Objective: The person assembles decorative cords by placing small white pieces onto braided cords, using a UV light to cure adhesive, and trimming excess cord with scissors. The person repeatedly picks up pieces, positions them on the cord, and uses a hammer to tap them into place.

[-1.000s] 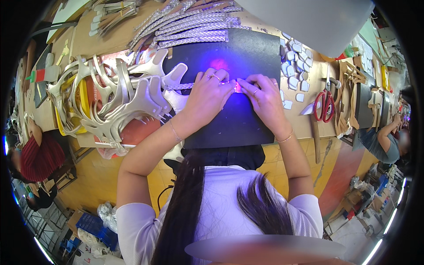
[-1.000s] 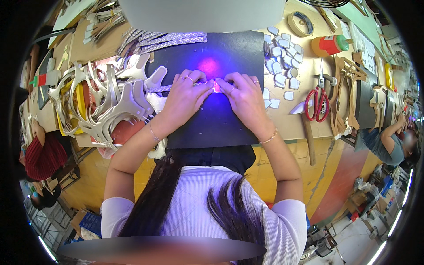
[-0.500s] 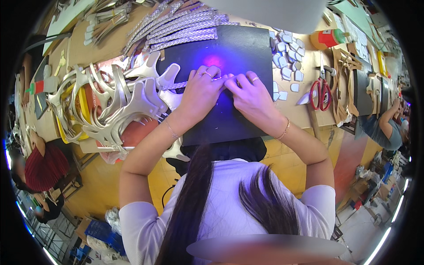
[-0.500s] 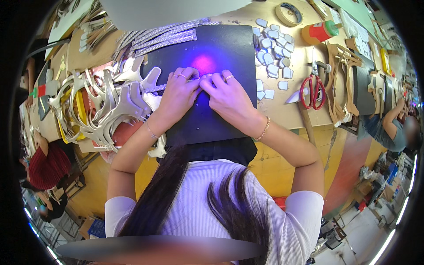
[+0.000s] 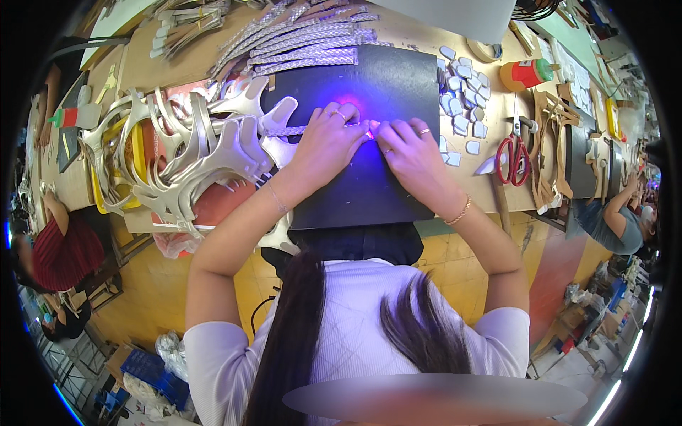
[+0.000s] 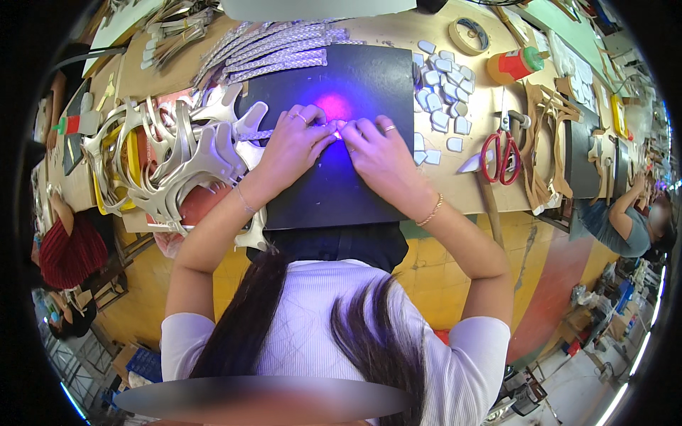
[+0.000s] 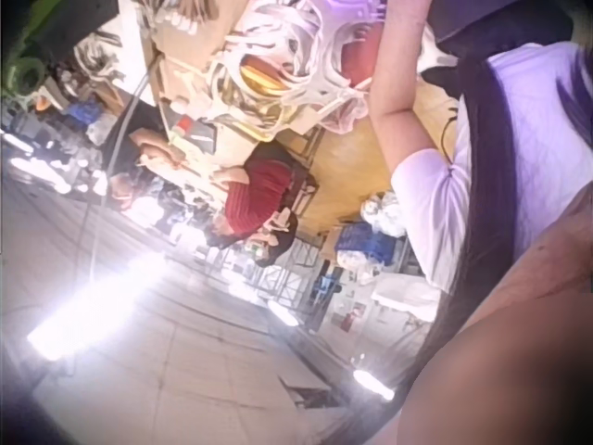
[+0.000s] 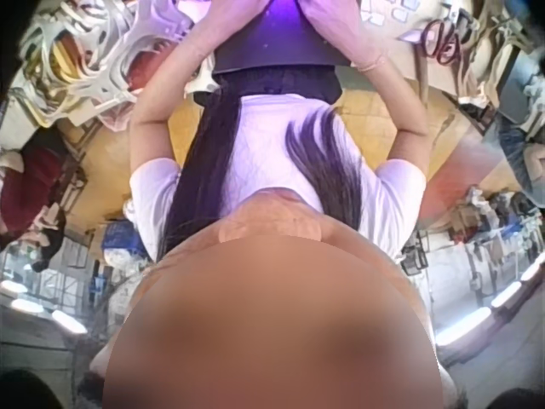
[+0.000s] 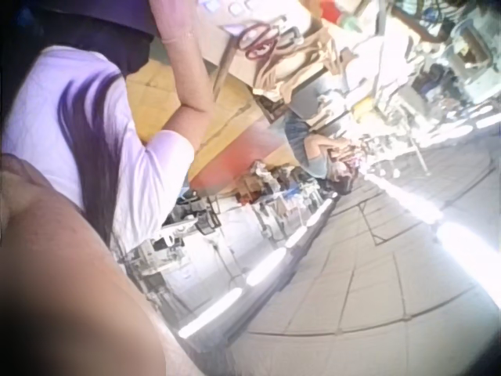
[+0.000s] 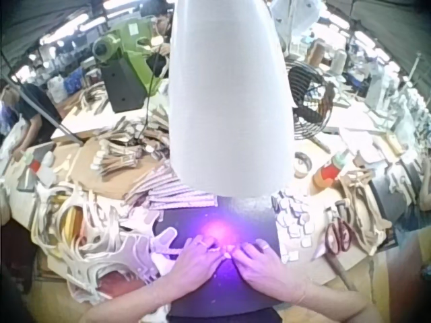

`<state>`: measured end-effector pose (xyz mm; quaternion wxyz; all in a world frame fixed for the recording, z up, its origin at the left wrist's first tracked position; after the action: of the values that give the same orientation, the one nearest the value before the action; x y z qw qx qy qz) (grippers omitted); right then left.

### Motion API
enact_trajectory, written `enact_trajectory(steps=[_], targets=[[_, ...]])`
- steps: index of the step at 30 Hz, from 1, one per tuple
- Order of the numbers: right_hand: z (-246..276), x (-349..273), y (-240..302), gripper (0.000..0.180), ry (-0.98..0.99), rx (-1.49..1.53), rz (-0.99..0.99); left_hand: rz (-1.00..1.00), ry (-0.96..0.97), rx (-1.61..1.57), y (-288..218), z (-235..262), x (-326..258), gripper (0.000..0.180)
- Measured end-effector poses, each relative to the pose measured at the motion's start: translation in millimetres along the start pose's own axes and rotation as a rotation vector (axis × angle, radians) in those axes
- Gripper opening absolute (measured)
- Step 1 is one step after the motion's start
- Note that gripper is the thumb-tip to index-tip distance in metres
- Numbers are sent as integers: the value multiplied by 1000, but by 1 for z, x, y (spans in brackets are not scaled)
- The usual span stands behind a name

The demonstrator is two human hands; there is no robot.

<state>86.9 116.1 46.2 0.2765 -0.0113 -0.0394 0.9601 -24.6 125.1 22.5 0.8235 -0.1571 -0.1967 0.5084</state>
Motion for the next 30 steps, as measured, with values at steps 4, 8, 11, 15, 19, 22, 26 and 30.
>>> enact_trajectory(steps=[4, 8, 11, 15, 19, 22, 26, 30], targets=[[-3, 3, 19, 47, 80, -204, 11, -3, -13, -3, 0, 1, 0, 21], [8, -17, -7, 44, -64, 127, -82, -3, -13, 16, -1, 1, -1, 21], [13, -71, -49, 41, -177, 329, -360, -14, 4, 36, -2, 0, -1, 21], [0, -173, -100, 36, -204, 246, -891, -36, -16, 22, -3, 1, -2, 22], [-27, -212, -99, 44, -212, 149, -1069, -58, -21, 12, -3, 1, 0, 21], [-29, -212, -99, 46, -275, 119, -1071, -69, -34, -5, -4, 3, -1, 20], [-16, -213, -101, 45, -219, -57, -1140, -45, -32, -29, -2, 3, -1, 19], [-34, -229, -105, 41, -113, 252, -1259, -16, -39, -40, -1, 4, -1, 18]])
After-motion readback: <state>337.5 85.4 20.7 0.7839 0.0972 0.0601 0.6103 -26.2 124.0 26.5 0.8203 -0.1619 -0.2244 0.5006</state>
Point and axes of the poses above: each hand's wrist, its own x-axis towards the middle knuckle, its own z-axis out of the back of the hand, y = z × x, the point moved 8 cm from there along x, towards the middle knuckle, and after that the axes turned 7 degrees about y, right-handed, at the moved point
